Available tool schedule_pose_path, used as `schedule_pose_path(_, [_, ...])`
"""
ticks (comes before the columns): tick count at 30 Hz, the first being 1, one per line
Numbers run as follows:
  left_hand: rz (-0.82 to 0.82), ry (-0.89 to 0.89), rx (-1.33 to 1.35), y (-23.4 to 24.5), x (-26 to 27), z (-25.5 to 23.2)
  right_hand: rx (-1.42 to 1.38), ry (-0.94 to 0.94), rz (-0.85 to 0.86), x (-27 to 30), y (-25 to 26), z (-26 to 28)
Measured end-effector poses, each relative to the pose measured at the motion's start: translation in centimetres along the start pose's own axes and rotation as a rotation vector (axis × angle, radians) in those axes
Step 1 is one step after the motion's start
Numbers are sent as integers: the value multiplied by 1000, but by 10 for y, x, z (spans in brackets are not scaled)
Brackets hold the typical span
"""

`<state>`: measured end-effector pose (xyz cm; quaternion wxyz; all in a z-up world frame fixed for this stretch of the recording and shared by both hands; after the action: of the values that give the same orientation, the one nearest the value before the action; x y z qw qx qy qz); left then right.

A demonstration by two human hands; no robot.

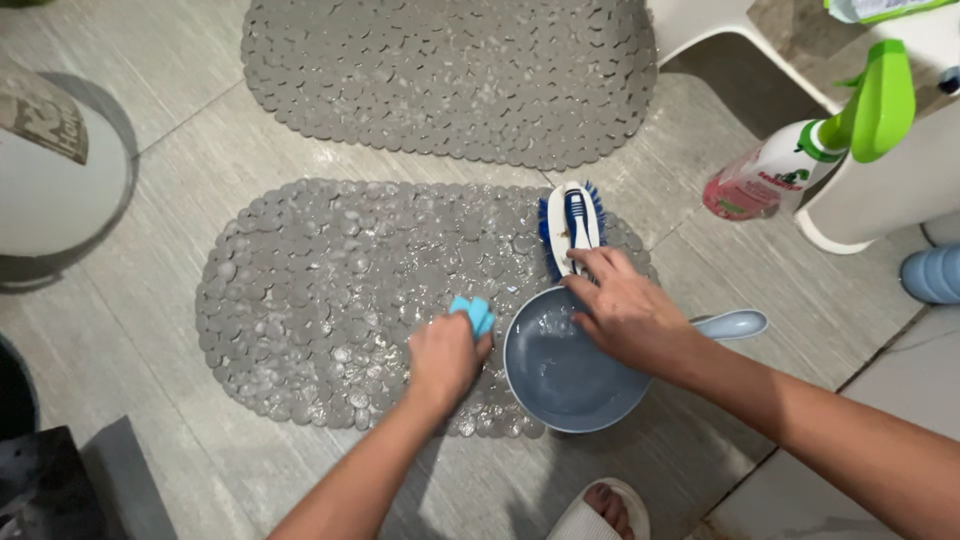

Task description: The person scrubs a gray bath mat on the floor using a blue sponge and a brush, applying cleaning solution and water from a blue scoop. They repeatedly scrub different sections of the mat, rinse the sponge, and continue cleaning until the mat appears wet and soapy.

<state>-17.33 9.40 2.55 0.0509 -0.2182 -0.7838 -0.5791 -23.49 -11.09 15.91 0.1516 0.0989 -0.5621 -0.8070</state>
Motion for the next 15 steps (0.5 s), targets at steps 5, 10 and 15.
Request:
schedule_pose_path(5, [-113,93,19,24,-98,-31,20,42,-17,-1,1,2])
schedule_pose_path(10, [-228,-32,75,28,-42,-28,-22,-6,18,-2,-1,-2])
schedule_pose_path(15, [71,-22,-36,8,11,5,-2,20,3,-3,-1,-1])
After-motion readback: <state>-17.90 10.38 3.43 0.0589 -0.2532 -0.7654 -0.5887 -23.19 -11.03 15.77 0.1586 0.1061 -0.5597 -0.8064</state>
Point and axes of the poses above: each hand's wrist, its own x-axis away from the middle knuckle, its own y-axis out of the back of the hand, z = x × y, the point moved 5 cm from there along -x, towards the middle knuckle, and after that the axes turned 15 degrees about y, right-handed, at the moved point
